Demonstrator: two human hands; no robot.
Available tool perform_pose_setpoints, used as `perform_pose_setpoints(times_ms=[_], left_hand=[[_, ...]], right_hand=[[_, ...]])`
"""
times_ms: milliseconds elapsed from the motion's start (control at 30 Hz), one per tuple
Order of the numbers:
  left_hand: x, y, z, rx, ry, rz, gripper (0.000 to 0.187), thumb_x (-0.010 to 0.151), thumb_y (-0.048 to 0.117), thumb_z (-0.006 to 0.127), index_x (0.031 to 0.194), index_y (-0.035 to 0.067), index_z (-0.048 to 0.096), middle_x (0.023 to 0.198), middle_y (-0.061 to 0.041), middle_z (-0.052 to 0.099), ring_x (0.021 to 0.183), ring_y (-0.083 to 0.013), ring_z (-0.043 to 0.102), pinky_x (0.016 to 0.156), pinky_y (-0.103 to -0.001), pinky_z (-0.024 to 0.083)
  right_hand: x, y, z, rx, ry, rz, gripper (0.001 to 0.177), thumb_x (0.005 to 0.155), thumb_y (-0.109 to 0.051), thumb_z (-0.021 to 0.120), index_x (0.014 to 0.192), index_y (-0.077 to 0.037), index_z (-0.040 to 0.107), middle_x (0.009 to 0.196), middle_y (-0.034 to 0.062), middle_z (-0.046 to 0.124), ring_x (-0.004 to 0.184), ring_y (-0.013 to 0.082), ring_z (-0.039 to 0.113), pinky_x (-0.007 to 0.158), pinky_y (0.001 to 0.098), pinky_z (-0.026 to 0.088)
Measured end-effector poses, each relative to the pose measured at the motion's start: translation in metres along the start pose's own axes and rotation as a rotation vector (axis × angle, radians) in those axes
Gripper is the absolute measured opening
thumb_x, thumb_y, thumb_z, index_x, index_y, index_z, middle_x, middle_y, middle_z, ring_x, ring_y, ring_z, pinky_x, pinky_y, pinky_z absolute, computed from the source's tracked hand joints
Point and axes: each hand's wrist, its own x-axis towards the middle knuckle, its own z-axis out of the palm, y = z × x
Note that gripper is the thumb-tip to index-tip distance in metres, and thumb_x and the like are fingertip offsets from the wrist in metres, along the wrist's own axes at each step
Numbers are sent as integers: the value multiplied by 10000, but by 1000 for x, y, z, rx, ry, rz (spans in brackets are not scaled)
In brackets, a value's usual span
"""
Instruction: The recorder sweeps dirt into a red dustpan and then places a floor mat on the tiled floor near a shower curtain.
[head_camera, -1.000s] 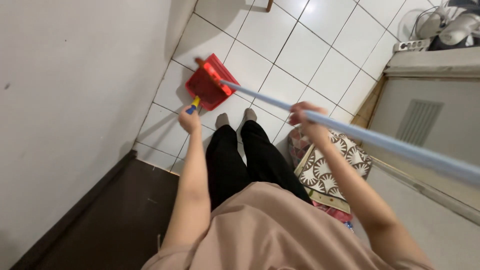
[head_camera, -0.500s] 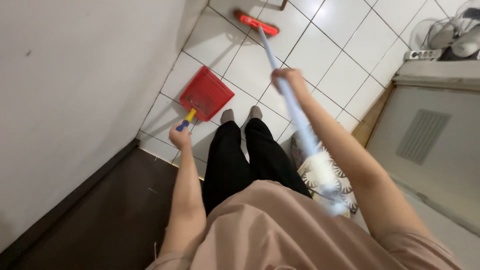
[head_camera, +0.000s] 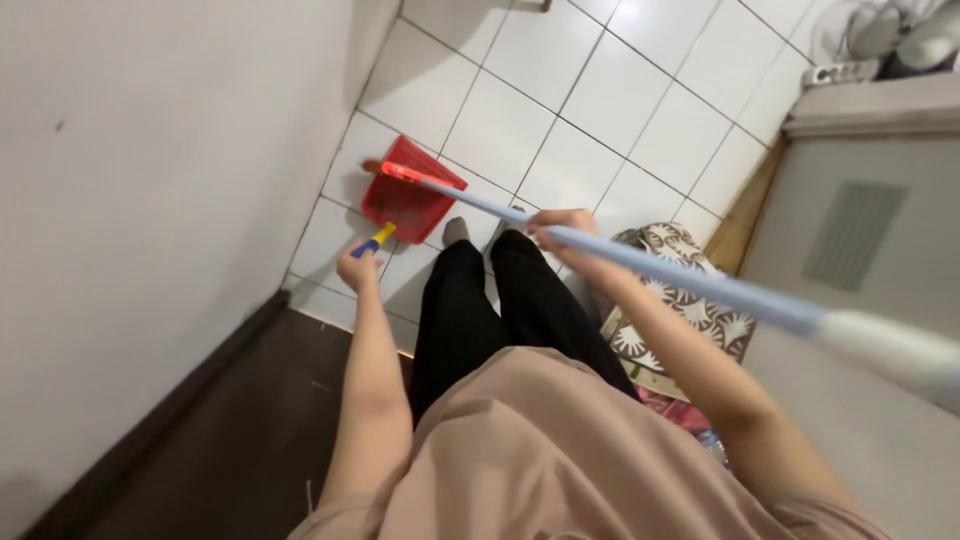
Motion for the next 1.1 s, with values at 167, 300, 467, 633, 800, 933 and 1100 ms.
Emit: perform_pose_setpoints(times_ms=[167, 300, 467, 633, 800, 933, 1100], left_hand=[[-11, 29, 4, -23, -127, 204, 244, 795, -39, 742, 1038, -23, 727, 920, -136, 731, 616, -258, 745, 510, -332, 634], [-27, 76, 20, 253, -281, 340, 272, 823, -39, 705, 1092, -5, 733, 854, -162, 738, 610, -227, 744, 552, -323, 591], [-49, 128, 74, 310, -383, 395, 272, 820, -24, 698, 1086, 11, 746, 849, -147, 740, 613, -217, 747, 539, -320, 576], [-68, 164, 131, 418, -471, 387, 269, 821, 17, 716, 1088, 35, 745, 803, -142, 740, 616, -208, 747, 533, -343, 554], [-84, 174, 177, 557, -521, 577, 232, 826, 59, 737, 1057, 47, 760, 801, -143, 747, 625, -217, 747, 638, -347, 584], [-90, 166, 204, 533, -512, 622, 246, 803, 42, 717, 1047, 46, 753, 823, -147, 739, 617, -226, 742, 637, -358, 592], [-97, 158, 226, 545, -397, 728, 210, 776, 89, 749, 985, 72, 767, 871, -185, 751, 780, -340, 737, 761, -442, 571]], right_hand=[[-61, 25, -103, 170, 331, 220, 173, 1015, -84, 600, 1078, -1, 739, 858, 109, 770, 756, 154, 761, 698, 298, 649], [-102, 70, -165, 129, 529, 145, 188, 1056, -66, 577, 1056, 44, 729, 828, 110, 755, 749, 152, 760, 712, 292, 642], [-115, 126, -209, 83, 783, 138, 152, 1075, -44, 592, 1055, 38, 718, 817, 82, 725, 754, 139, 735, 708, 270, 615], [-113, 211, -226, -170, 1004, 183, 134, 1036, -29, 635, 1021, 4, 763, 753, 100, 717, 704, 141, 714, 652, 266, 575], [-125, 350, -257, -493, 958, 106, 105, 1014, -79, 696, 1013, 6, 758, 746, 184, 658, 720, 173, 701, 677, 339, 553], [-125, 370, -244, -463, 985, 147, 123, 1005, -111, 697, 1001, -17, 776, 756, 171, 683, 707, 182, 705, 672, 357, 561], [-115, 357, -166, -216, 833, 386, 158, 1005, -139, 657, 898, -97, 765, 762, 51, 728, 545, 111, 675, 485, 297, 525]])
